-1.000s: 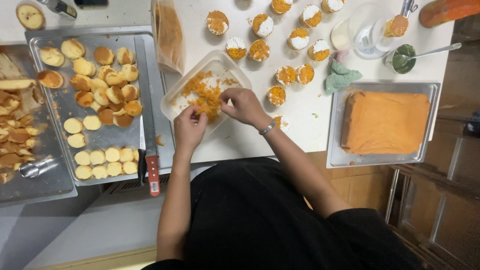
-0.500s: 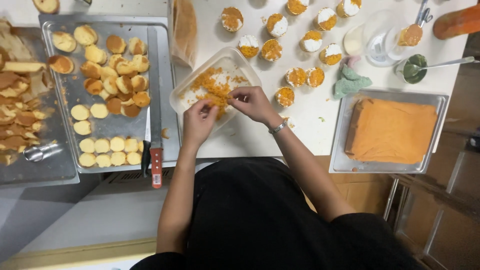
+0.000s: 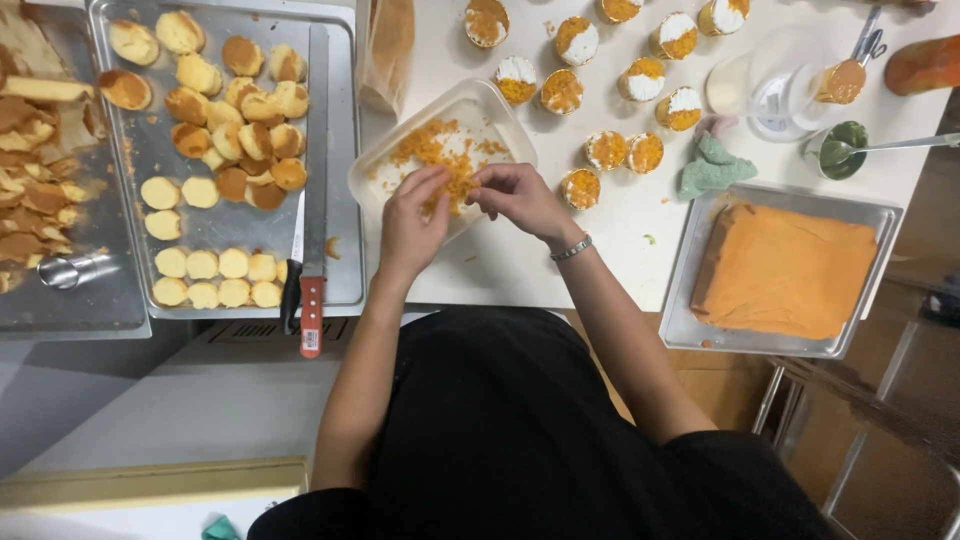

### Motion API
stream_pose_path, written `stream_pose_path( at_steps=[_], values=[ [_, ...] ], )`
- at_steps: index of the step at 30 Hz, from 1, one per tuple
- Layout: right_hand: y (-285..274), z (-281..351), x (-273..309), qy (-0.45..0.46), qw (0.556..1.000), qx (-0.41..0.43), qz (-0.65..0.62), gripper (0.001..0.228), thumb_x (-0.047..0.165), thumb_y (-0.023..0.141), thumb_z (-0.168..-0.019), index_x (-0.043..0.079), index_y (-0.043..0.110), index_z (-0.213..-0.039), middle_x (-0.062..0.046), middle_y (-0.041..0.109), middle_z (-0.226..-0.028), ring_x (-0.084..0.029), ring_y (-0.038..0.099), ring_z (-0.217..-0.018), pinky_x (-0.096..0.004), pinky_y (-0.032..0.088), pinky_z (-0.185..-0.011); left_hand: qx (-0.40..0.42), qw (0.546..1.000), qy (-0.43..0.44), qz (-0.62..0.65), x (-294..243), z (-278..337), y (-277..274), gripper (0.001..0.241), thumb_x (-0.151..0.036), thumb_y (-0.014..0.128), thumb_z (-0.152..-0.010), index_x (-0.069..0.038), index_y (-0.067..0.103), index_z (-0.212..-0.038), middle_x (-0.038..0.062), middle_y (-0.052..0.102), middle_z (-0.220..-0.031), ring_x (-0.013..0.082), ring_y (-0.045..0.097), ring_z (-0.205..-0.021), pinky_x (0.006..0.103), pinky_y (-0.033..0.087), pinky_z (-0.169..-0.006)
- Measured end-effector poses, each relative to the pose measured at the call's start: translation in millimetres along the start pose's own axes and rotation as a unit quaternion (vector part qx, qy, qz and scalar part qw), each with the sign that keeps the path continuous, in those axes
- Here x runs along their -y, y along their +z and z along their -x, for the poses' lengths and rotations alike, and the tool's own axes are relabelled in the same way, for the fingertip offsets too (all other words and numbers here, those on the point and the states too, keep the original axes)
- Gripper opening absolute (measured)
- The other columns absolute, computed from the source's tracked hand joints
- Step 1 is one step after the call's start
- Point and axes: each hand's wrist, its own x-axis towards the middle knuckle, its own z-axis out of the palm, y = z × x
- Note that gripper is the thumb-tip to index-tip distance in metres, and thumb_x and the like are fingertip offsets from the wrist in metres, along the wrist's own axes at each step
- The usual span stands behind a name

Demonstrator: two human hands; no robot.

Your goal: Decorating small pastries by adding orange crumbs on top of cream frosting.

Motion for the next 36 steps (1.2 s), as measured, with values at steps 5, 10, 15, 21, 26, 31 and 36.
stream_pose_path(
  at_steps=[5, 10, 15, 21, 26, 31, 36],
  values=[
    [0.1, 4.7, -6.1, -0.009, 0.999, -0.03, 0.021, 0.014, 0.015, 0.073, -0.098, 0.004, 0.074, -0.106, 0.002, 0.073, -0.091, -0.003, 0.063, -0.074, -0.021, 0.055, -0.068, 0.057, 0.977, -0.126, 0.163, -9.3, -7.0, 11.0, 0.023, -0.007, 0.067, -0.095, 0.001, 0.07, -0.116, 0.015, 0.073, -0.113, 0.0213, 0.075, -0.095, 0.0306, 0.06, -0.083],
    [-11.3, 31.0, 7.9, -0.024, 0.992, -0.09, 0.084, 0.014, 0.011, 0.074, -0.096, 0.0, 0.075, -0.104, -0.001, 0.073, -0.093, -0.005, 0.065, -0.076, -0.022, 0.056, -0.068, 0.066, 0.987, -0.103, 0.1, -24.2, -9.2, 29.8, 0.012, -0.008, 0.071, -0.094, 0.002, 0.07, -0.101, 0.012, 0.076, -0.094, 0.0205, 0.077, -0.083, 0.0315, 0.06, -0.077],
    [-41.4, 86.3, -3.0, -0.076, 0.983, -0.151, 0.073, 0.012, 0.005, 0.075, -0.096, -0.004, 0.073, -0.104, -0.003, 0.07, -0.097, -0.007, 0.066, -0.084, -0.023, 0.058, -0.076, 0.132, 0.982, -0.063, 0.121, -53.0, -6.0, 67.4, 0.011, -0.009, 0.072, -0.092, -0.002, 0.072, -0.1, 0.011, 0.075, -0.093, 0.0198, 0.076, -0.082, 0.0308, 0.061, -0.074],
    [-70.0, 157.1, -45.4, 0.006, 0.971, -0.229, 0.065, 0.012, 0.008, 0.073, -0.096, -0.002, 0.072, -0.101, -0.001, 0.072, -0.095, -0.006, 0.065, -0.082, -0.022, 0.058, -0.07, 0.236, 0.964, -0.061, 0.105, -60.1, 15.1, 130.1, 0.012, -0.013, 0.072, -0.09, -0.002, 0.072, -0.096, 0.012, 0.075, -0.091, 0.0237, 0.076, -0.082, 0.0335, 0.06, -0.073],
    [-80.6, 191.9, -89.4, 0.062, 0.948, -0.301, 0.085, 0.013, 0.013, 0.074, -0.095, 0.001, 0.073, -0.101, 0.001, 0.072, -0.086, -0.004, 0.062, -0.073, -0.02, 0.052, -0.063, 0.309, 0.951, -0.012, 0.022, -56.0, 12.2, 162.8, 0.013, -0.014, 0.07, -0.088, -0.003, 0.074, -0.094, 0.014, 0.073, -0.091, 0.0303, 0.072, -0.085, 0.0409, 0.056, -0.077],
    [-80.8, 196.7, -109.6, 0.077, 0.935, -0.338, 0.079, 0.014, 0.015, 0.074, -0.095, 0.002, 0.075, -0.101, 0.002, 0.071, -0.08, -0.003, 0.059, -0.067, -0.02, 0.049, -0.059, 0.345, 0.933, 0.083, -0.067, -48.4, 12.4, 192.2, 0.011, -0.012, 0.065, -0.09, -0.004, 0.074, -0.089, 0.015, 0.068, -0.088, 0.0359, 0.067, -0.088, 0.0478, 0.053, -0.077],
    [-81.1, 195.0, -113.8, 0.08, 0.937, -0.339, 0.039, 0.014, 0.015, 0.072, -0.095, 0.003, 0.075, -0.103, 0.002, 0.07, -0.081, -0.003, 0.059, -0.068, -0.019, 0.05, -0.06, 0.365, 0.915, 0.103, -0.139, -49.3, 10.2, 205.3, 0.01, -0.012, 0.065, -0.089, -0.005, 0.072, -0.087, 0.015, 0.065, -0.092, 0.0345, 0.067, -0.09, 0.0482, 0.054, -0.076]
  ],
)
